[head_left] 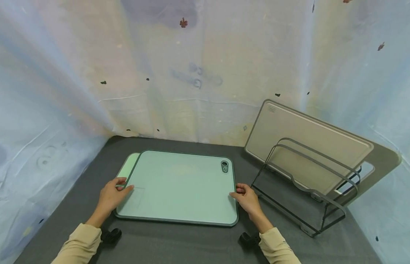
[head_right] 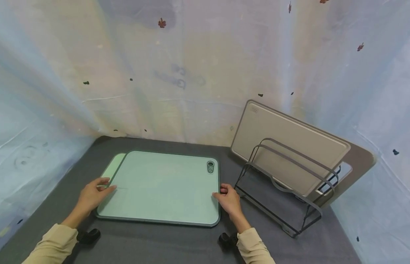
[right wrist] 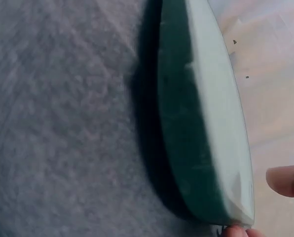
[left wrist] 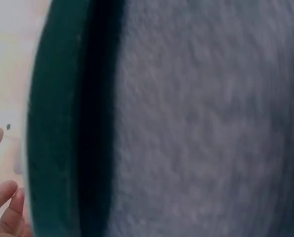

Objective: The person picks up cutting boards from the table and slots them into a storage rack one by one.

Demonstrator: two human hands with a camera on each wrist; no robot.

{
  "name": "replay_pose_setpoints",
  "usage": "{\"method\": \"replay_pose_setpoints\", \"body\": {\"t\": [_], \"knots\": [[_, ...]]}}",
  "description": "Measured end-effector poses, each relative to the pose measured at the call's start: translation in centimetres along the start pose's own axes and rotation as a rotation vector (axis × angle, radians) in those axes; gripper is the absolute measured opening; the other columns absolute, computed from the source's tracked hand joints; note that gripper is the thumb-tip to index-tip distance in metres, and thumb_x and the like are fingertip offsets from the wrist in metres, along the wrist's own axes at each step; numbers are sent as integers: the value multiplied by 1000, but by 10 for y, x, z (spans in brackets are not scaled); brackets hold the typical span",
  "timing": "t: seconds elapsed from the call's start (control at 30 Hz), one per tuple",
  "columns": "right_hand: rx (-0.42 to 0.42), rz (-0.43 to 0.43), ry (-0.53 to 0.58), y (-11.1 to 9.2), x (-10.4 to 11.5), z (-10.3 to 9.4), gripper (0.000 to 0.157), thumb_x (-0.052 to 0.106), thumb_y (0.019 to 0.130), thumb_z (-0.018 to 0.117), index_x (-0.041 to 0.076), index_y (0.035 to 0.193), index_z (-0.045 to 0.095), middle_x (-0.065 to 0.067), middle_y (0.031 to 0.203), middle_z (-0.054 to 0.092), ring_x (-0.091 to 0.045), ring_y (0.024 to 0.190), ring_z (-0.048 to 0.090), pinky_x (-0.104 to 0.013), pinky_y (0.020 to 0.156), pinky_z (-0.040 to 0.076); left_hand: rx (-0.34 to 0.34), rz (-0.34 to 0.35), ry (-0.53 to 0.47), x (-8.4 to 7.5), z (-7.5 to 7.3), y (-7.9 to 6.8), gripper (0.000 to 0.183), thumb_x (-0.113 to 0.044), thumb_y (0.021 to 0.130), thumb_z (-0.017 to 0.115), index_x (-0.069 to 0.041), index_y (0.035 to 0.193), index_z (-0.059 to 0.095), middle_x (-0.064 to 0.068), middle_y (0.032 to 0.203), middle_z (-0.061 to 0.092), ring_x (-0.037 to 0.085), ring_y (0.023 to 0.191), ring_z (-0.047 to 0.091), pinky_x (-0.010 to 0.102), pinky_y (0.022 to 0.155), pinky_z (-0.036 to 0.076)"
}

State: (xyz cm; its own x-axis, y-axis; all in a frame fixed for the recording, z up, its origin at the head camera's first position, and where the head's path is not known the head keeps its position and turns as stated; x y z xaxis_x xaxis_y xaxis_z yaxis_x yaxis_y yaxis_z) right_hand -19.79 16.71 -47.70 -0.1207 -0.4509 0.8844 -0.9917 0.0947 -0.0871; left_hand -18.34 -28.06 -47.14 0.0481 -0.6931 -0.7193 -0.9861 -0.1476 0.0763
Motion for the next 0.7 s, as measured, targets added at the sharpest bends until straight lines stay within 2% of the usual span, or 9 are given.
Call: {"method": "replay_pose_setpoints", "body": {"t": [0.1, 0.2, 0.3, 0.37, 0.5, 0.7], "knots": [[17, 10, -6, 3, -2, 0, 50, 16, 87, 71, -7, 128, 54, -16, 110, 59, -31, 100, 57, -42, 80, 50, 25, 8, 17, 4, -1, 3, 62, -32, 95, 64, 14, 133, 47, 32, 122, 53, 44, 106, 54, 55, 82, 46], [30, 28, 15, 5, -4, -1, 50, 16, 87, 71, -7, 129, 55, -16, 109, 58, -29, 98, 57, -40, 80, 51, 73, 22, 37, 7, -1, 7, 65, -32, 95, 64, 17, 133, 45, 26, 103, 56, 36, 90, 54, 48, 77, 46], [43, 40, 26, 7, -7, -1, 51, 16, 87, 71, -7, 129, 55, -15, 109, 58, -28, 97, 56, -38, 80, 51, 113, 48, 61, 9, -2, 9, 67, -32, 94, 65, 18, 133, 44, 11, 83, 49, 24, 74, 44, 39, 68, 38], [51, 49, 29, 8, -7, -1, 52, 15, 86, 72, -7, 129, 55, -14, 109, 57, -27, 98, 56, -38, 80, 51, 135, 58, 67, 9, -2, 10, 68, -31, 94, 66, 18, 135, 43, 6, 77, 42, 20, 69, 36, 37, 65, 32], [73, 52, 37, 9, -5, -2, 54, 14, 85, 72, -9, 130, 53, -15, 108, 56, -28, 99, 54, -38, 81, 50, 153, 60, 62, 9, -3, 10, 68, -30, 93, 68, 17, 136, 43, 6, 77, 39, 20, 69, 34, 36, 63, 30], [100, 68, 79, 11, -2, -3, 55, 10, 85, 73, -14, 129, 51, -15, 104, 55, -27, 98, 53, -42, 83, 49, 198, 10, -53, 14, -4, 11, 70, -20, 91, 71, 16, 139, 37, 13, 90, 40, 26, 81, 37, 40, 68, 33]]}}
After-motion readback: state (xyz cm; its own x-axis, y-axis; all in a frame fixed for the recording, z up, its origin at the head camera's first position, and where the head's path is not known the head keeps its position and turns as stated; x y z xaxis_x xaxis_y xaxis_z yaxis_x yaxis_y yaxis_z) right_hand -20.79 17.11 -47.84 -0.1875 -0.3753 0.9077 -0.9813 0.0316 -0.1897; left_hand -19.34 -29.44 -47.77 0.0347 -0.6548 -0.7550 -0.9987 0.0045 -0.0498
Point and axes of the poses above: each hand's wrist, its own y-axis towards the middle knuckle, its own z-axis out of the palm, x = y × z, the point moved 1 cm from there along y, towards the middle knuckle
